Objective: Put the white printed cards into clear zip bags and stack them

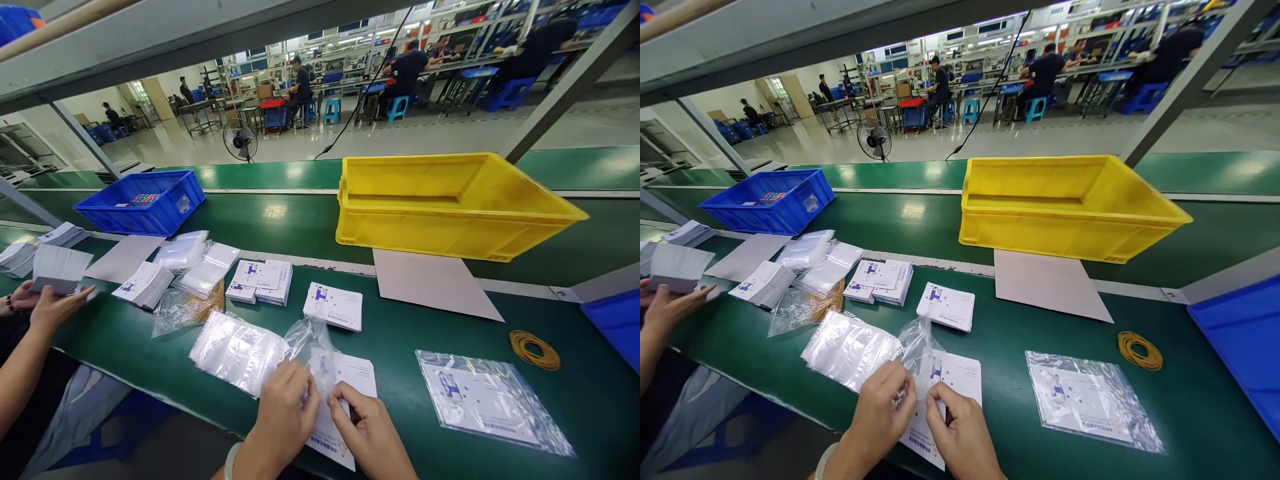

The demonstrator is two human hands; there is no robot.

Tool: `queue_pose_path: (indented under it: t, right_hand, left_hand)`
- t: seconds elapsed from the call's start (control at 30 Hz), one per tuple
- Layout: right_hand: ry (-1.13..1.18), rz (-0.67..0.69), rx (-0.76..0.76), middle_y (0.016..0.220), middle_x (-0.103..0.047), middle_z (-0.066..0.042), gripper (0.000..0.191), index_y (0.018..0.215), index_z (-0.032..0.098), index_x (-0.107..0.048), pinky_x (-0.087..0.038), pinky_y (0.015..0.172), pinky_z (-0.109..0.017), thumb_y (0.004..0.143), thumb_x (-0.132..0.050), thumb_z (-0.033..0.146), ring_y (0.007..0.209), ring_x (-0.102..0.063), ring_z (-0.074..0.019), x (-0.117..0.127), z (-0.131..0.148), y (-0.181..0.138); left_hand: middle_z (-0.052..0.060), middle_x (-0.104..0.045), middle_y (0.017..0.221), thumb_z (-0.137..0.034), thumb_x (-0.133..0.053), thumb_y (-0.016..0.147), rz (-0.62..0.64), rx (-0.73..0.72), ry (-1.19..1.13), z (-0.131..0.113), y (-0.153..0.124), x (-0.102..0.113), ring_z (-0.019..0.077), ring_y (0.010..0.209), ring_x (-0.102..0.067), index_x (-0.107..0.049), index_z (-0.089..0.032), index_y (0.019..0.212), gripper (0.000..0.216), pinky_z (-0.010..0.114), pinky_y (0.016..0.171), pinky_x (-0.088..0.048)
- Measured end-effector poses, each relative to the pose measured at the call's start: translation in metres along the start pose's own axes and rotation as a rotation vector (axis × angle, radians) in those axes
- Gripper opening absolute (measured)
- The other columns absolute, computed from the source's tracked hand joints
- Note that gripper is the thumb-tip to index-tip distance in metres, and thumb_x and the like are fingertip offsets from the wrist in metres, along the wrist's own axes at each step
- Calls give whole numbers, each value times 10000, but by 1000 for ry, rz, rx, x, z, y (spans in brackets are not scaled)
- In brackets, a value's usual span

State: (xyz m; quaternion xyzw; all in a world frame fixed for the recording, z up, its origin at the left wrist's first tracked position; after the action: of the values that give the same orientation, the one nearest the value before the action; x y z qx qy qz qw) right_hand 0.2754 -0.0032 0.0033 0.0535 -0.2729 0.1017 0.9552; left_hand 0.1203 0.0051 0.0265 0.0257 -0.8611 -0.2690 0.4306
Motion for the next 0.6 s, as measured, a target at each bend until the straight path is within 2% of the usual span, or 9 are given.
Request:
queue_pose_path:
  t: [0.07, 0.1, 0.27, 0.33, 0.43, 0.6]
  right_hand:
    - [-34, 1, -17, 543, -505, 34, 352, 669, 198, -548, -317, 492, -243, 924, -409, 397, 474, -431, -122, 1, -2, -2]
    - [-48, 11, -24, 531, -493, 39, 339, 681, 201, -558, -318, 490, -243, 917, -421, 402, 465, -430, -122, 3, -2, -2]
    - [-97, -34, -38, 516, -502, 45, 305, 741, 211, -589, -343, 474, -241, 906, -453, 428, 435, -450, -125, 20, 9, 1]
    - [-112, -30, -14, 505, -504, 42, 299, 712, 212, -581, -342, 472, -244, 906, -434, 385, 428, -446, -124, 23, 14, 4]
    - [-131, 11, -7, 503, -507, 43, 289, 698, 211, -585, -334, 476, -246, 898, -438, 359, 431, -438, -121, 24, 15, 6]
    - [-107, -40, -110, 488, -477, 40, 344, 696, 219, -599, -333, 468, -247, 903, -455, 453, 432, -437, -127, 36, 2, -1]
  left_hand:
    - [5, -531, 631, -60, -439, 807, -41, 23, 51, 1, 2, 4, 152, 603, -527, -435, -212, 684, 196, 259, 519, -363]
    - [2, -525, 630, -55, -443, 798, -22, 13, 66, 1, 2, 6, 154, 605, -523, -424, -215, 679, 200, 262, 517, -356]
    - [7, -555, 699, -66, -497, 759, 246, -114, 25, -12, -3, 6, 161, 654, -541, -430, -213, 691, 176, 280, 543, -361]
    - [7, -556, 721, -74, -498, 766, 293, -107, -28, -15, -4, 4, 155, 665, -545, -432, -212, 701, 166, 276, 555, -374]
    - [-2, -531, 694, -66, -466, 773, 276, -65, -73, -13, 1, 6, 138, 628, -525, -399, -212, 680, 186, 265, 542, -367]
    - [-22, -469, 629, -65, -437, 773, 109, 103, -67, 1, 10, 23, 111, 560, -472, -370, -213, 643, 208, 232, 494, -341]
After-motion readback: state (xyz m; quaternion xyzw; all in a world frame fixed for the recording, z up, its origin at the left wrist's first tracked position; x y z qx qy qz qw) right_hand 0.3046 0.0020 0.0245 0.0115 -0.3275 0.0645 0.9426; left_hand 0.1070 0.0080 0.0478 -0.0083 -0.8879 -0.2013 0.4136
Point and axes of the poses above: each hand's wrist, its own y-axis towards the middle knuckle, its own x-axis out of the back of the hand, z = x × y, the point moved 1 cm from there along y, towards the middle knuckle
